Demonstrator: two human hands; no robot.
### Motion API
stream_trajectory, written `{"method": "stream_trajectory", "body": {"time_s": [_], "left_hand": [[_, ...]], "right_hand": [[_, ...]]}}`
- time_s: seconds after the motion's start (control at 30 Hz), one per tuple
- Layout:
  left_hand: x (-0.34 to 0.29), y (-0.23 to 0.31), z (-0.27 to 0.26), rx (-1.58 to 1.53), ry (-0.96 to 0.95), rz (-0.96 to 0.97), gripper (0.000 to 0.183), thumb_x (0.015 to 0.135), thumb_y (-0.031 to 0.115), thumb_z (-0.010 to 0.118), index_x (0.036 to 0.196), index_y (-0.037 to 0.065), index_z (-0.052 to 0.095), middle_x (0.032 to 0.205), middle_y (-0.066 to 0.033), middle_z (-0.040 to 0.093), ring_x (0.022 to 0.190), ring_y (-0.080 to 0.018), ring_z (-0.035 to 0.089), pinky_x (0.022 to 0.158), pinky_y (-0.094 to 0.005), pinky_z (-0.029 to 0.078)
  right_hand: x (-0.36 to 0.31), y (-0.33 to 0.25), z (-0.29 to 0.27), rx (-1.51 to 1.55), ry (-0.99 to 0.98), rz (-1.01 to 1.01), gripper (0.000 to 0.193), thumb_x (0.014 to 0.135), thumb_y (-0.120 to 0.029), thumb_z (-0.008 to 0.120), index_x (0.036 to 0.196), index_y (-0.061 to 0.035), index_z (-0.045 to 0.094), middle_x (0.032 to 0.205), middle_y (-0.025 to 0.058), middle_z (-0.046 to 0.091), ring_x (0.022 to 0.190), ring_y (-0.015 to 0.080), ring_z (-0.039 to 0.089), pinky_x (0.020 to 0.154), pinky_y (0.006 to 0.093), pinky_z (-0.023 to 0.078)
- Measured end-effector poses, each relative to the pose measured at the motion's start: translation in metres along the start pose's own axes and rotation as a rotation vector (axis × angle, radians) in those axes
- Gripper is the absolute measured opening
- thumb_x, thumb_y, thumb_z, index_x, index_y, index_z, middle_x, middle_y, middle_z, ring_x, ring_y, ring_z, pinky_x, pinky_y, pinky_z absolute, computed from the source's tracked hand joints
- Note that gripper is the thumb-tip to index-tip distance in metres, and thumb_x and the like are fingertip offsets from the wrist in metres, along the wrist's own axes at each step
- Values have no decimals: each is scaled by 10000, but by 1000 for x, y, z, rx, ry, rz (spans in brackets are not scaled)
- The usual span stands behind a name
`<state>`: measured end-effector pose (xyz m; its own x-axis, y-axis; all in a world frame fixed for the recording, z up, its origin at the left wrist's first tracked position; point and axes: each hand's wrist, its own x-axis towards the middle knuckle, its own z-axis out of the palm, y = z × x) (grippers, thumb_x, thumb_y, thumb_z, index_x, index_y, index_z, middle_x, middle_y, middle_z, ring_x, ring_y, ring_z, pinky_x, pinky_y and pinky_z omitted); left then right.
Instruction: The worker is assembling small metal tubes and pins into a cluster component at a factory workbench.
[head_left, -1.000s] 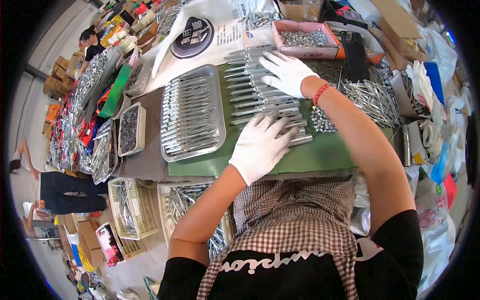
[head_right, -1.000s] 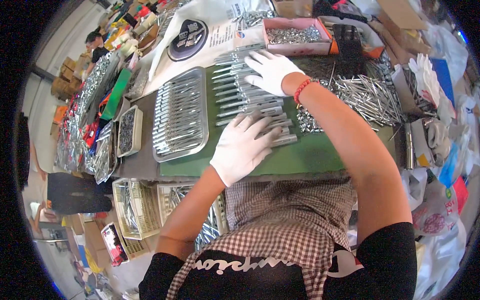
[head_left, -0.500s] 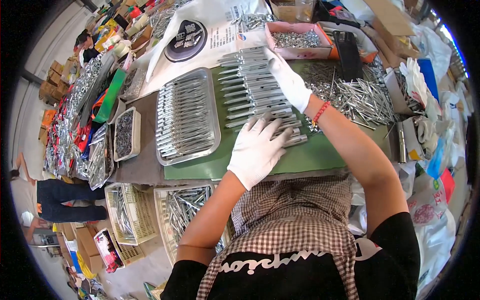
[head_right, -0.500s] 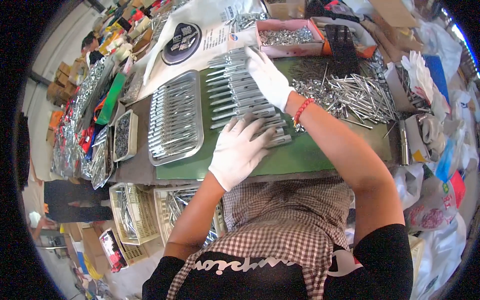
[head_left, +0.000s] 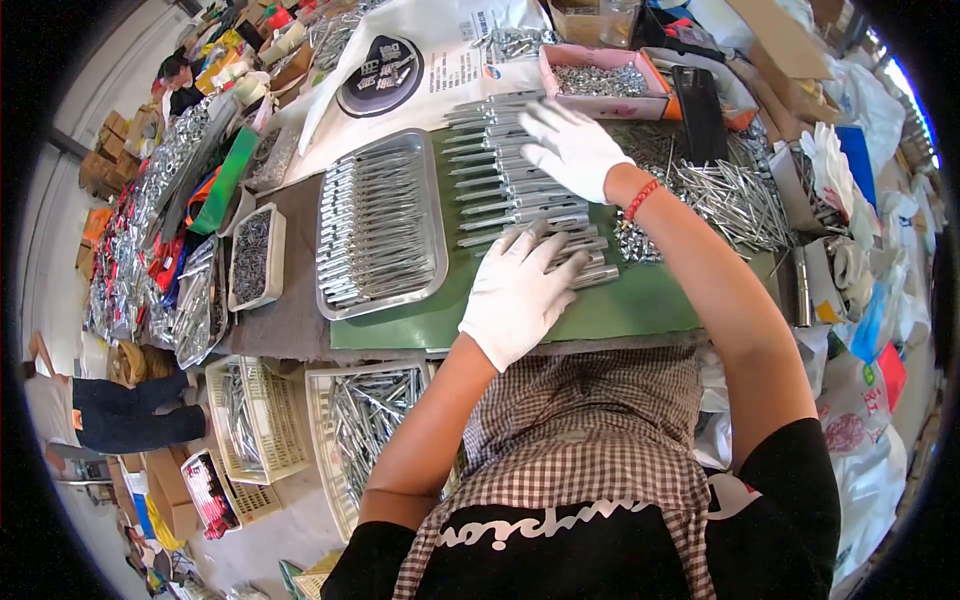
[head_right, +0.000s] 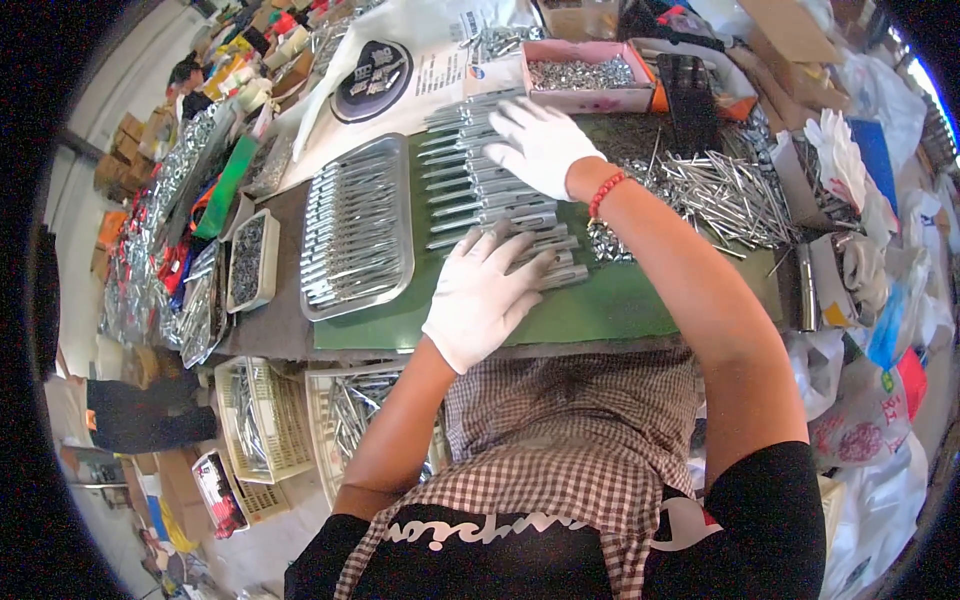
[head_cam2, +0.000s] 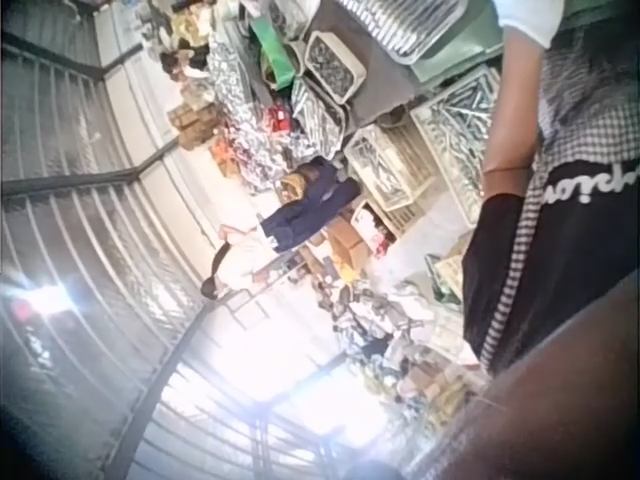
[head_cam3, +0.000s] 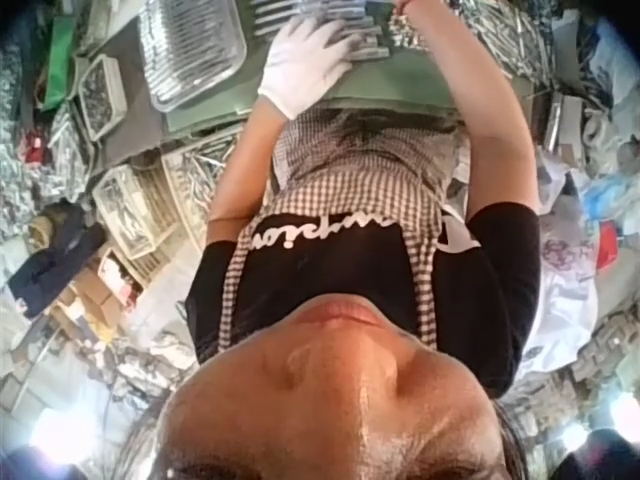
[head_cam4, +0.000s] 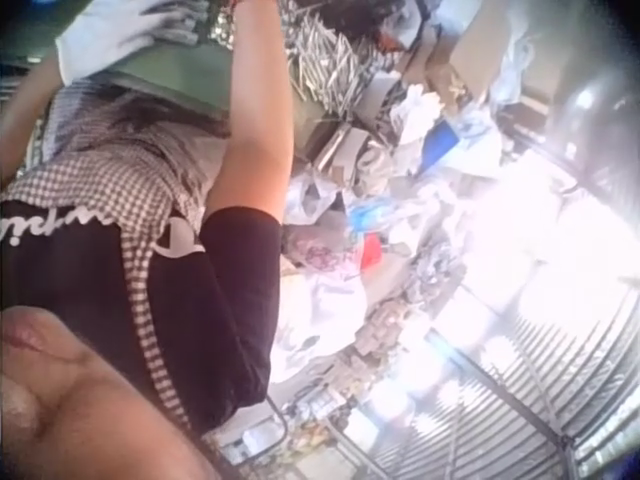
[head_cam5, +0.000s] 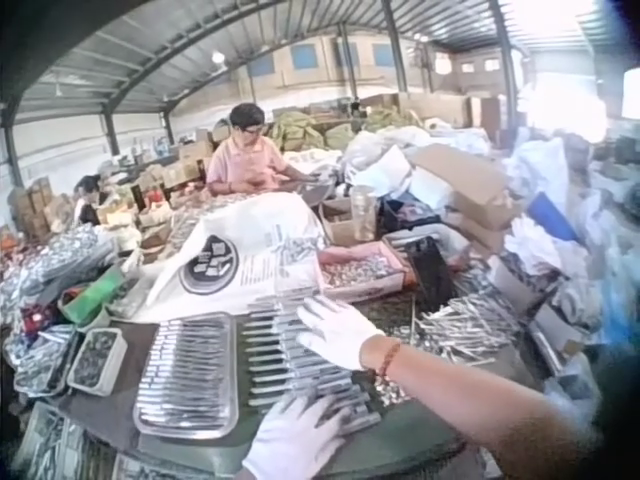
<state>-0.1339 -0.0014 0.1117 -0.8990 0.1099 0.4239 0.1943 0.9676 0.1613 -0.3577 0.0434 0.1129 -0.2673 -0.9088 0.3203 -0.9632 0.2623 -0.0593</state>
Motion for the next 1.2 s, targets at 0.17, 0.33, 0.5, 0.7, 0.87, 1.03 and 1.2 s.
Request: {"method": "stream_trajectory", "body": {"time_s": [0.17,0.33,0.5,0.7,0.87,1.03,1.2], "left_hand": [[-5,-1,2,-48,45,30,450,753,250,662,1182,135,588,1217,-98,549,1178,-327,484,1020,-477,358],[-3,-1,6,20,-15,40,367,737,241,652,1082,121,611,1139,-102,575,994,-319,538,871,-462,414],[1,-12,15,119,27,199,417,852,236,553,1228,57,573,1251,-173,560,1138,-363,517,974,-459,387],[-52,8,5,328,127,182,454,979,318,355,1222,-3,565,1217,-219,571,1084,-399,550,935,-475,426],[0,-17,37,323,296,320,360,949,218,491,1216,-13,567,1171,-196,594,1025,-371,583,876,-439,462],[-6,16,27,318,308,413,327,931,118,494,1205,-44,565,1170,-218,590,1017,-374,587,874,-433,463],[15,74,49,183,255,530,319,878,14,521,1180,-82,559,1138,-226,597,980,-366,604,856,-417,479]], "right_hand": [[-42,2,-62,225,287,52,400,970,-294,388,1221,-35,559,1296,163,533,1243,318,452,1057,382,347],[-182,23,-133,-84,364,301,298,914,-257,518,1114,-68,634,1169,131,609,1105,305,552,967,386,420],[-419,27,-182,-326,350,863,295,890,-250,541,1082,-54,652,1105,150,632,1090,314,565,928,375,443],[-743,-134,-208,-368,404,1724,356,894,-299,506,1124,-66,647,1100,196,638,1050,344,596,915,379,453],[-879,-223,-64,-40,-108,2340,532,824,-465,506,1169,-77,621,1216,206,583,1142,375,537,958,434,432],[-791,-270,12,277,-615,2004,453,762,-296,650,1163,-86,621,1112,188,634,1044,350,607,876,431,500],[-810,-256,79,96,-817,1872,231,826,-138,602,1051,-100,636,1005,132,657,978,319,635,817,421,518]]}}
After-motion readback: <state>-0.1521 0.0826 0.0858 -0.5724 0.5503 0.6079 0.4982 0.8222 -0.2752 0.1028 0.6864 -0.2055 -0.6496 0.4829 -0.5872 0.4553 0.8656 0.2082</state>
